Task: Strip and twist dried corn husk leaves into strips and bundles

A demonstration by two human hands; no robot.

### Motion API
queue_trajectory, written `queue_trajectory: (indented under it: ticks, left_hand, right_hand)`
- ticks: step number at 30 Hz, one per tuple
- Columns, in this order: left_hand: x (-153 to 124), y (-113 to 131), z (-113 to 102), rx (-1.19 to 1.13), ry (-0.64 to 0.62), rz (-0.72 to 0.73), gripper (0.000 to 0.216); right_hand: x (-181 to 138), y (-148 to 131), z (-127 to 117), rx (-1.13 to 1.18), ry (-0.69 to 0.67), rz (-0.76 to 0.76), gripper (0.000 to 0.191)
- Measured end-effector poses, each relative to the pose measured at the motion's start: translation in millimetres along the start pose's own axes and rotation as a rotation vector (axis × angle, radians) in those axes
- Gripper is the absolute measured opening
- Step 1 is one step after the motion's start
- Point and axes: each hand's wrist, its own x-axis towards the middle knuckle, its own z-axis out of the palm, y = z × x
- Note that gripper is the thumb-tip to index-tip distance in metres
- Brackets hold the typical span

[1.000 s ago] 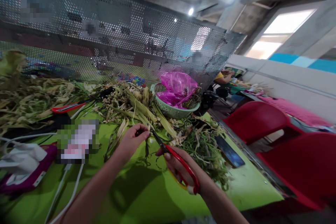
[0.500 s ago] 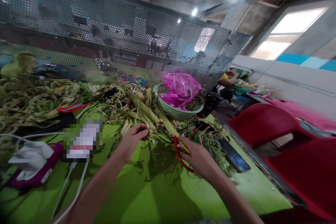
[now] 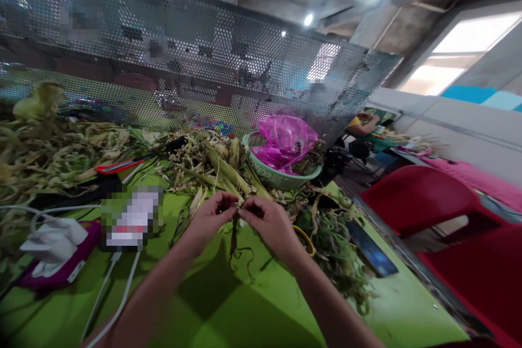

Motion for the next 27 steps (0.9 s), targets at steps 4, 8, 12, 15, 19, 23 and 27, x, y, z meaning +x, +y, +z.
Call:
queue_trajectory:
  ticks: [4, 8, 12, 15, 19, 23, 27]
  left_hand:
    - [-1, 9, 0, -0.046, 0.188, -0.035, 0.031]
    - [0, 5, 3, -0.173, 0.182, -0.138, 0.040]
    - [1, -5, 6, -0.290, 0.189, -0.213, 0.054]
    - [1, -5, 7, -0.305, 0.148, -0.162, 0.045]
    - [2, -1, 9, -0.307, 0.106, -0.063, 0.037]
    - [2, 3, 9, -0.388, 0.118, -0.119, 0.038]
    - [0, 6, 9, -0.459, 0.142, -0.203, 0.037]
  right_hand:
    - [4, 4, 3, 0.119, 0.101, 0.053, 0.026]
    - [5, 5, 4, 0.210, 0.182, 0.097, 0.030]
    - [6, 7, 12, 0.266, 0.229, 0.058, 0.031]
    - [7, 9, 20, 0.329, 0.237, 0.061, 0.031]
    - [7, 10, 30, 0.441, 0.224, 0.106, 0.032]
    - [7, 13, 33, 0.632, 0.201, 0.208, 0.033]
    - [6, 16, 31, 0.688, 0.132, 0.245, 0.033]
